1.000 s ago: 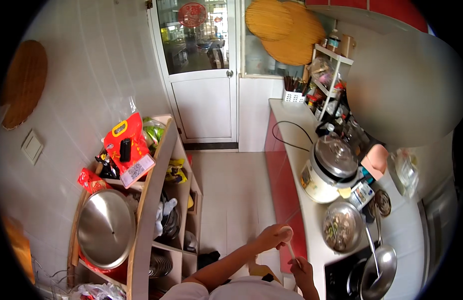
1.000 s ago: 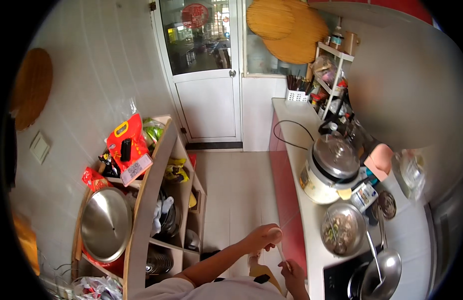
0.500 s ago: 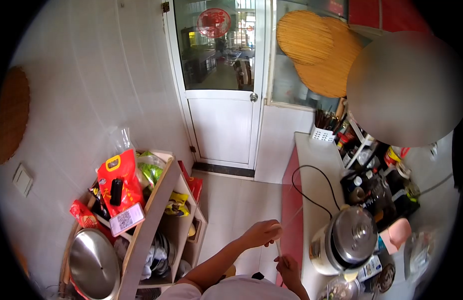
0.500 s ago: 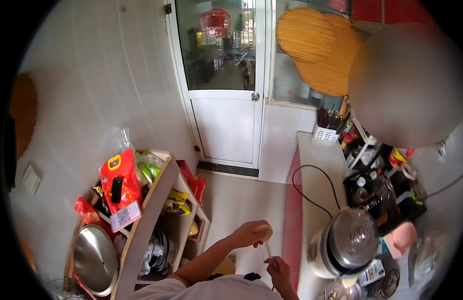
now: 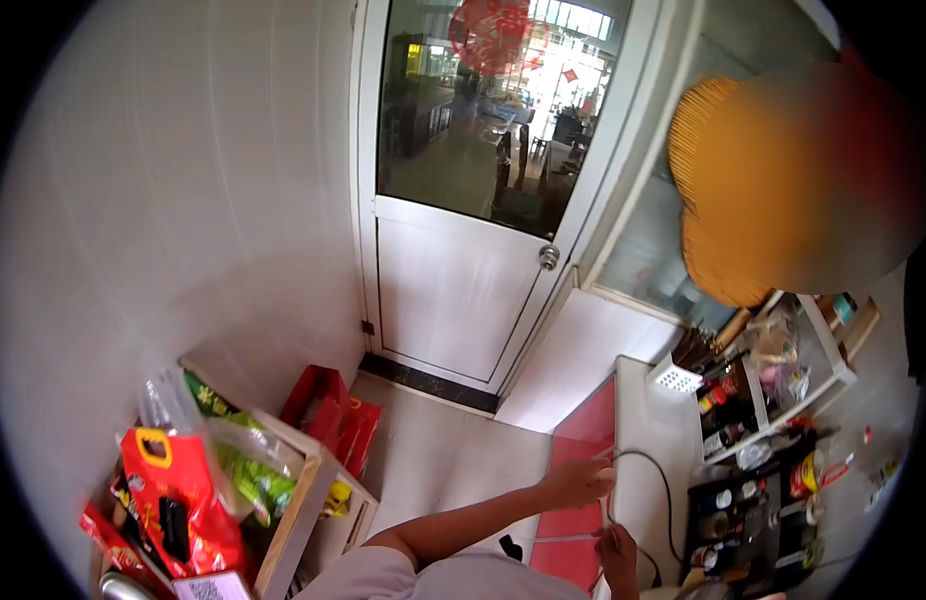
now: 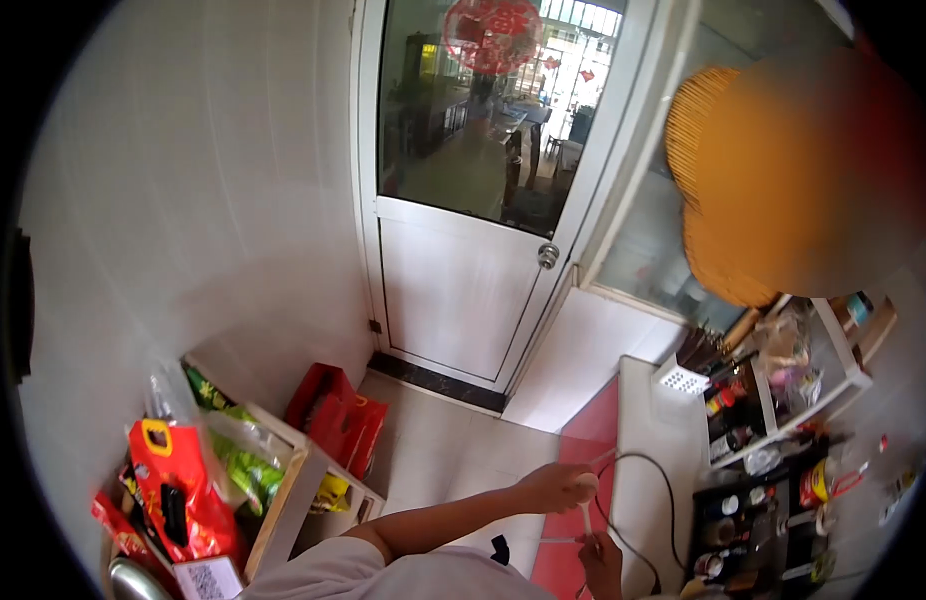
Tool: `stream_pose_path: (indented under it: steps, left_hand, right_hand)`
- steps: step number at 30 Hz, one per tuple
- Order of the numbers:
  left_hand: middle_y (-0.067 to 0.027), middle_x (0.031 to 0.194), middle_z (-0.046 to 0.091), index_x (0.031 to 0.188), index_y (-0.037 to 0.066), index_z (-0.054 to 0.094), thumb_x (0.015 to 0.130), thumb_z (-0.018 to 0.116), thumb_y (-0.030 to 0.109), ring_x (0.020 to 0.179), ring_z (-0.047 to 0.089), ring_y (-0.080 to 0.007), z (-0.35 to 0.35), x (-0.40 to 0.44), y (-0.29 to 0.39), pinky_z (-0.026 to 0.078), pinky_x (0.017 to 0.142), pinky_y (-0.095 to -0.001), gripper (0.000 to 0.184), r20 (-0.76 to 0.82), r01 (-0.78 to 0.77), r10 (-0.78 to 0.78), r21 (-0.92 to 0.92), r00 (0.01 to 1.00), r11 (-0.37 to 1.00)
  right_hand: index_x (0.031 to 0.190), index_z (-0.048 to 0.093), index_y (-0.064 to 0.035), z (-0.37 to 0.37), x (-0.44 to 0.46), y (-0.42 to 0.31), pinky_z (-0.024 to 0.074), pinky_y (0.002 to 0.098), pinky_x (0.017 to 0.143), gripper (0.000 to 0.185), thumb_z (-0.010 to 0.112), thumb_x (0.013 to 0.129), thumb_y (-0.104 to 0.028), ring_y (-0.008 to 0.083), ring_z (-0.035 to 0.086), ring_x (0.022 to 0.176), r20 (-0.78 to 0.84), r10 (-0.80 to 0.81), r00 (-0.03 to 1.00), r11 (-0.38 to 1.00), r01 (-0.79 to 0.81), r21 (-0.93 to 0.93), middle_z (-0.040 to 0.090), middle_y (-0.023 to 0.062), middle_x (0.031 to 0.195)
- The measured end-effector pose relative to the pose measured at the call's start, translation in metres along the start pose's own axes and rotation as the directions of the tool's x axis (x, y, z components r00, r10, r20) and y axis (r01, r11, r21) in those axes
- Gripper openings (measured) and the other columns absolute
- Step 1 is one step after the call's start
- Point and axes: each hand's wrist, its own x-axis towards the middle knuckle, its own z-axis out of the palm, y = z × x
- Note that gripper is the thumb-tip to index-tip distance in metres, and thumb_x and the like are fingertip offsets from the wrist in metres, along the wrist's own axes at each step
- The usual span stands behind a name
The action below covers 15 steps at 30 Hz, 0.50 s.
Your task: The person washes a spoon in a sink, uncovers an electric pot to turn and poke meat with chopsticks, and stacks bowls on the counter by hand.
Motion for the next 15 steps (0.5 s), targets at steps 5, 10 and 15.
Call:
stream_pose_path:
  steps: [5,10,15]
  left_hand:
    - [-0.0139,0.079,0.060,0.101,0.006,0.052,0.087,0.051,0.029,0.073,0.060,-0.0268,-0.034,0.067,-0.031,0.046,0.067,-0.0373,0.027,-0.033,-0.103,0.105,0.068,0.994,0.992]
    - [-0.0165,0.084,0.061,0.100,0.005,0.052,0.086,0.050,0.031,0.081,0.059,-0.0347,-0.074,0.124,-0.049,0.045,0.072,-0.0413,0.029,-0.050,-0.063,0.065,0.035,0.997,0.997]
    - [-0.0171,0.082,0.060,0.100,0.006,0.051,0.086,0.049,0.034,0.079,0.059,-0.0355,-0.112,0.185,-0.058,0.045,0.070,-0.0421,0.031,-0.065,-0.046,0.048,0.035,0.997,0.998]
  right_hand:
    - [0.089,0.059,-0.0070,-0.005,0.070,-0.020,0.0369,0.0203,0.053,0.014,0.050,0.093,-0.017,0.0061,0.040,0.061,0.049,-0.115,0.992,0.989,0.119,-0.092,0.043,-0.0036,0.068]
    - [0.088,0.059,-0.0069,-0.010,0.147,-0.017,0.0310,0.0181,0.046,0.017,0.048,0.094,-0.019,0.0026,0.038,0.054,0.020,0.062,0.998,0.998,-0.061,-0.033,0.043,-0.0047,0.063]
    - [0.087,0.059,-0.0077,-0.006,0.222,-0.046,0.0259,0.0180,0.042,0.020,0.049,0.094,-0.023,0.0032,0.034,0.047,0.097,-0.009,0.995,0.995,0.019,-0.102,0.041,-0.0055,0.058]
